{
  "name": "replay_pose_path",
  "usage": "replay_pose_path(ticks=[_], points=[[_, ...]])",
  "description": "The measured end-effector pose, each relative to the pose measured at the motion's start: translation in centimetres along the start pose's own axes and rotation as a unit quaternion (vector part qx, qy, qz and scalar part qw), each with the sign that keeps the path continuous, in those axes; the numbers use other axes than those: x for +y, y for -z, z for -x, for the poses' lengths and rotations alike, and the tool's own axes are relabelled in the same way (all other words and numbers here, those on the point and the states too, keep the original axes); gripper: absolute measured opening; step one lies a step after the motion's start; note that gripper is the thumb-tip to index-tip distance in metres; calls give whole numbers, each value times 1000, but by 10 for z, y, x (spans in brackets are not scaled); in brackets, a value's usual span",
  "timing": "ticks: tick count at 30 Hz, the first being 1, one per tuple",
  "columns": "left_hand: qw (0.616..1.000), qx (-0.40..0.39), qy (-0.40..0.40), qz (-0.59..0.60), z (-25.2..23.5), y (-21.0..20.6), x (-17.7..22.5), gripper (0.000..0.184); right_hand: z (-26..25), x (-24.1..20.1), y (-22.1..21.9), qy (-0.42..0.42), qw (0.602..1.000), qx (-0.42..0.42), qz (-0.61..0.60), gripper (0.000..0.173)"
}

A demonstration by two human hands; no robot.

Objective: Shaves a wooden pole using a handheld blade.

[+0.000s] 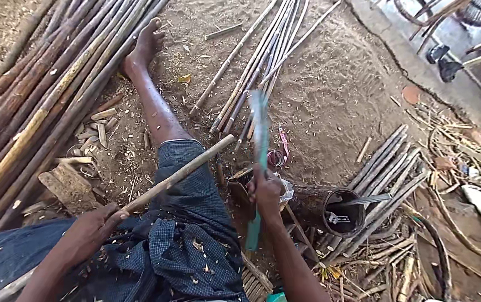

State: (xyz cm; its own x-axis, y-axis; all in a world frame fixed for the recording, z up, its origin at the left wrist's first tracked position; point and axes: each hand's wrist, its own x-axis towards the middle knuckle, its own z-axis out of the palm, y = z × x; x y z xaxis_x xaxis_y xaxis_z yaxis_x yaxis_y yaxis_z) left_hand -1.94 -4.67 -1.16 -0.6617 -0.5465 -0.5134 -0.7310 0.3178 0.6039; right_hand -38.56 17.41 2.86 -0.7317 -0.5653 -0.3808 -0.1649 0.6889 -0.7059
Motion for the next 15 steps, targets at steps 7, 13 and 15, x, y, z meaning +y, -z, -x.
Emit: replay_pose_path(ticks=[7, 13, 15], points=[[999, -18, -6, 29, -6, 6, 1, 65, 0, -3, -2, 22, 999, -20, 25, 50], [994, -43, -15, 103, -9, 11, -2, 54, 0, 6, -2, 27, 995, -54, 82, 47], [995, -32, -28, 92, -11, 8, -3, 56, -9, 6, 7, 3, 1000, -7, 12, 53]])
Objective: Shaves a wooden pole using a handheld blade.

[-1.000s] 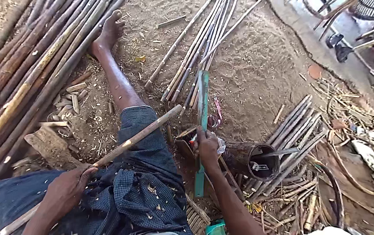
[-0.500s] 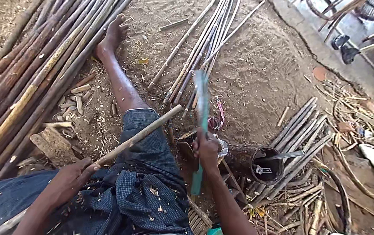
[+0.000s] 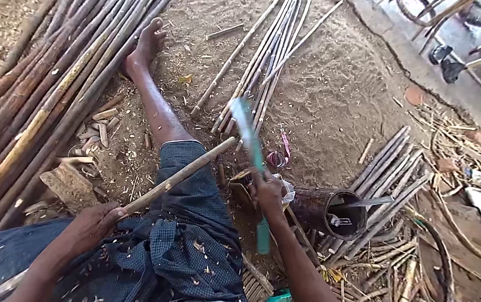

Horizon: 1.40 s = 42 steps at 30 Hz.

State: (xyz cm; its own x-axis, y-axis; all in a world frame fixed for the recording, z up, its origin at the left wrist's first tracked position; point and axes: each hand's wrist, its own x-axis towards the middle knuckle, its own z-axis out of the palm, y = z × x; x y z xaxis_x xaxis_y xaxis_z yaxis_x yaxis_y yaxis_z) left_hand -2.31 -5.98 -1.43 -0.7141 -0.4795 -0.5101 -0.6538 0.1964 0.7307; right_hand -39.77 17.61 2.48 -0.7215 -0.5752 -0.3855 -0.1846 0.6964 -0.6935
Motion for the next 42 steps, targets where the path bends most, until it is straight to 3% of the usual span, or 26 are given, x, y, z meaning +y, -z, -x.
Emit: replay_pose_path(ticks=[2, 4, 8, 12, 16, 18, 20, 23, 25, 27, 28, 31, 35, 39, 42], points=[[1000, 7, -3, -16, 0, -2, 1, 61, 11, 0, -9, 2, 998, -58, 12, 52], [1000, 2, -6, -16, -5, 1, 3, 57, 23, -5, -17, 50, 985, -114, 123, 47], [999, -35, 16, 29, -1, 6, 2, 50, 4, 1, -9, -5, 999, 1, -38, 51], [993, -68, 36, 94, -4, 12, 10, 54, 29, 5, -26, 64, 986, -98, 119, 45], [988, -89, 36, 118, -5, 13, 8, 48, -1, 7, -14, -14, 1000, 10, -11, 49], [986, -99, 34, 133, -8, 15, 9, 51, 19, 2, -22, 21, 993, -79, 83, 48], [984, -104, 35, 141, -10, 18, 9, 52, 24, -2, -26, 59, 986, -104, 121, 46], [995, -55, 32, 72, -6, 11, 7, 40, -7, -6, -13, -19, 1000, 3, -13, 50], [999, 14, 8, -35, -3, 3, 6, 33, -1, -12, -14, -16, 997, -50, 58, 51], [991, 74, -29, -104, 0, -4, 4, 44, 14, -18, -19, 42, 979, -126, 153, 50], [988, 90, -36, -123, 2, -5, 4, 51, 13, -19, -16, 37, 981, -120, 145, 50], [976, 132, -44, -169, 7, -13, 6, 58, -13, -13, -7, -20, 999, 0, 39, 52], [962, 163, -51, -212, 9, -16, 12, 60, 18, -25, -22, 38, 973, -153, 170, 47], [952, 184, -32, -243, 13, -26, 14, 63, -19, -23, -7, -27, 998, 8, 57, 53], [945, 196, -27, -260, 20, -25, 17, 66, -4, -29, -10, -20, 988, -109, 108, 50]])
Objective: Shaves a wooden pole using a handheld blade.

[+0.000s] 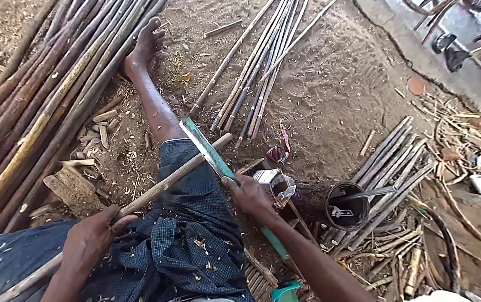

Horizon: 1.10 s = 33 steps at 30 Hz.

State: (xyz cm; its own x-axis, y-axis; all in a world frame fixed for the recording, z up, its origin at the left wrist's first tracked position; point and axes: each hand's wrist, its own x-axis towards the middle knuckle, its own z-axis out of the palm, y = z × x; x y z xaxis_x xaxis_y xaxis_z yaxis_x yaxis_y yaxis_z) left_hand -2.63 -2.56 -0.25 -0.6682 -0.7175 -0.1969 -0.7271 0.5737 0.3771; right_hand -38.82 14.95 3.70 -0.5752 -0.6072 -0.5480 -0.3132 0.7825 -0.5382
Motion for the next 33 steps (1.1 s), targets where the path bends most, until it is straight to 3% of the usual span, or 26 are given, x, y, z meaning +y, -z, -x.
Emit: replay_pose_path(ticks=[1, 4, 5, 7, 9, 12, 14, 16, 18, 20, 22, 23, 26, 30, 33], points=[[1000, 10, -8, -4, 3, 0, 1, 70, 1, 7, 4, 4, 1000, -6, -2, 51], [999, 40, -2, -2, 2, -4, 11, 74, -15, 18, 24, 10, 991, 107, -81, 52], [999, 52, 4, -2, 4, -7, 14, 73, -16, 17, 21, 7, 992, 99, -81, 52], [997, 73, 6, -16, 5, -13, 17, 74, 10, 6, 7, 26, 999, -18, 18, 49], [996, 85, 3, -19, 3, -12, 19, 76, 30, -1, -6, 79, 989, -80, 97, 48], [999, 17, 47, -2, 1, 0, 22, 75, 18, 0, 14, 48, 990, 32, -129, 44], [991, -78, 96, 45, -11, 9, 15, 70, 1, 12, 29, 27, 947, 127, -294, 47], [982, -123, 81, 118, -27, 12, -2, 64, -16, 21, 34, 13, 912, 198, -358, 46], [975, -148, 53, 155, -39, 15, -14, 58, -22, 27, 19, 13, 944, 200, -263, 48], [971, -164, 48, 167, -44, 15, -15, 53, -9, 29, -10, 32, 988, 108, -104, 48], [966, -174, 46, 184, -46, 14, -15, 52, 8, 24, -30, 82, 996, 44, 9, 43], [963, -175, 49, 199, -46, 14, -17, 55, 11, 23, -30, 86, 995, 50, 1, 43], [951, -183, 78, 235, -41, 15, -21, 50, -10, 25, -24, 24, 972, 149, -179, 45], [949, -187, 78, 242, -47, 16, -16, 50, 14, 16, -32, 89, 995, 30, 32, 47], [935, -210, 102, 266, -49, 23, -14, 46, -4, 19, -10, 28, 988, 118, -96, 51]])
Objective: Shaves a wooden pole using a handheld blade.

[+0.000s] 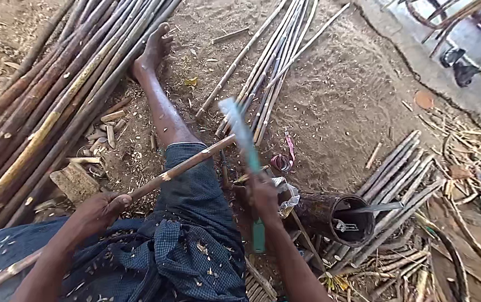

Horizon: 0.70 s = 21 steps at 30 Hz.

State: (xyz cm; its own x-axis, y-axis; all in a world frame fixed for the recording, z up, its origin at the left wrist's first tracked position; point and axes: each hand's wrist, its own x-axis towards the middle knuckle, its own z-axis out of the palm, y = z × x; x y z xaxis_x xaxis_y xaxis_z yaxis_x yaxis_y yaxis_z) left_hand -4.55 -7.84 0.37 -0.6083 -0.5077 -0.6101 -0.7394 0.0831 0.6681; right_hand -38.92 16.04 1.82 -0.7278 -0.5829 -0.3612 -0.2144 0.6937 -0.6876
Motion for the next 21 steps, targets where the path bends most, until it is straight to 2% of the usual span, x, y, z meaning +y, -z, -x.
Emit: replay_pose_path(ticks=[1, 2, 4, 5, 9, 11, 13, 16, 17, 20, 21], points=[[1000, -6, 4, 20, 2, 0, 0, 46, -4, 3, 0, -8, 1000, 22, -20, 52], [999, -14, 7, 40, 2, 1, 0, 46, 3, 3, -2, -12, 1000, -6, 8, 53], [998, -28, 7, 60, -3, 3, 0, 48, 20, 2, -13, 52, 989, -79, 111, 47], [998, -32, 6, 60, -4, 4, 1, 48, 22, 4, -15, 71, 984, -88, 138, 46], [995, -47, 35, 78, -1, 7, 4, 52, 9, 18, -6, -22, 1000, -11, -12, 56], [993, -58, 46, 90, -3, 9, 6, 52, 18, 9, -15, 20, 995, -68, 67, 48], [992, -61, 60, 95, -6, 11, 9, 51, 21, 6, -16, 44, 988, -87, 124, 46], [987, -74, 69, 127, -8, 12, 5, 52, 11, 14, -3, -27, 1000, -13, 4, 58], [983, -87, 64, 150, -8, 12, 2, 53, 13, 14, -6, -26, 999, -28, 7, 57], [974, -124, 61, 180, -12, 16, 3, 57, 21, 6, -18, 74, 982, -102, 139, 46], [973, -130, 66, 180, -13, 17, 3, 57, 19, 6, -14, 68, 988, -89, 111, 47]])
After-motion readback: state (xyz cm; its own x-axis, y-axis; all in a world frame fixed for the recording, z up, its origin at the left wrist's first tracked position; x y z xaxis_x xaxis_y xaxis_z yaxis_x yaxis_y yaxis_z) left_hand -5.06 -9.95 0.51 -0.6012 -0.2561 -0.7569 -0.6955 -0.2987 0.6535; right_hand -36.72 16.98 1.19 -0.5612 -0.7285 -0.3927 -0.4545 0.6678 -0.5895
